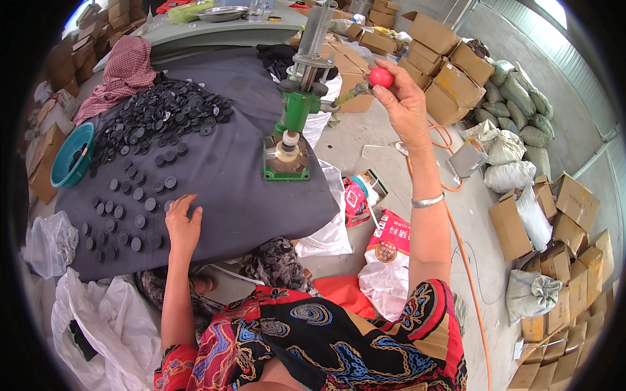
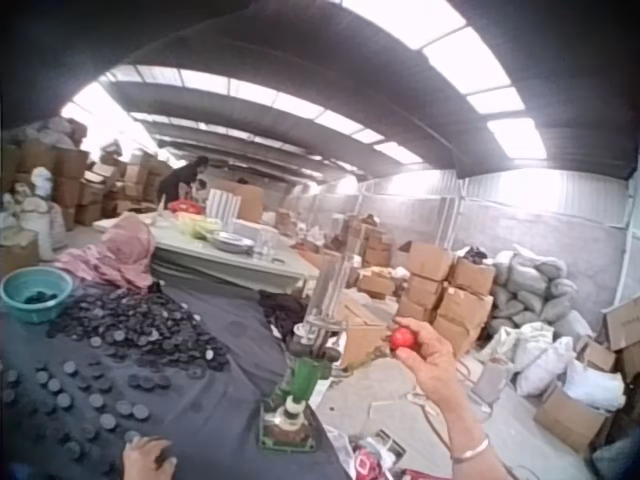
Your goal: The person picks up a black plastic piece, places it into a green press machine, and pulls the lever to press it. They repeat this process one at a time, occasionally moving pieces on the table to organize them.
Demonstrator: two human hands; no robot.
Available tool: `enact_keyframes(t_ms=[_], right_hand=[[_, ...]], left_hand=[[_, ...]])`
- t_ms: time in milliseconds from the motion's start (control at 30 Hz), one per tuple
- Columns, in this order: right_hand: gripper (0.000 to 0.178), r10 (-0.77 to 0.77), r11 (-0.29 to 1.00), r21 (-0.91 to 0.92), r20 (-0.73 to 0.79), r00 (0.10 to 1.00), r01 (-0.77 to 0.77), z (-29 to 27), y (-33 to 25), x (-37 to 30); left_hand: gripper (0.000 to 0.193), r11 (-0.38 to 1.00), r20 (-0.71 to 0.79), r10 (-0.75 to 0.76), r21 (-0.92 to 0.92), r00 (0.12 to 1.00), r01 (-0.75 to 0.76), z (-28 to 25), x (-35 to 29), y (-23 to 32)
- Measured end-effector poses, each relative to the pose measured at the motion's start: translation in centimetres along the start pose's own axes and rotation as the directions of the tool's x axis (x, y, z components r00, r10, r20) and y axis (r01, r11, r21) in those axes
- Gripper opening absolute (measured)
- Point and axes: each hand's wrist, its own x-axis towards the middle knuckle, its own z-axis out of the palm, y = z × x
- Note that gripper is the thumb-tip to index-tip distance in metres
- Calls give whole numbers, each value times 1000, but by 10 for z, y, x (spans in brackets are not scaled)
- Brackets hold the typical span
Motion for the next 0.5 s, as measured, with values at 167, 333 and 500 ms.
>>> enact_keyframes(t_ms=[167, 333, 500], right_hand=[[50, 2, 986, -168, -60, 998, -12, -3, 11, 3], [41, -2, 1000, 23, 22, 1000, 2, 0, -2, 3], [35, 10, 999, -34, 36, 999, -9, -7, 7, 4]], left_hand=[[28, 1000, -6, 11, -13, 1000, -11, 1, -3, 1], [28, 999, 33, -23, -45, 999, 25, 0, -6, -10], [27, 999, 29, -20, -49, 999, 21, 0, -3, -4]])
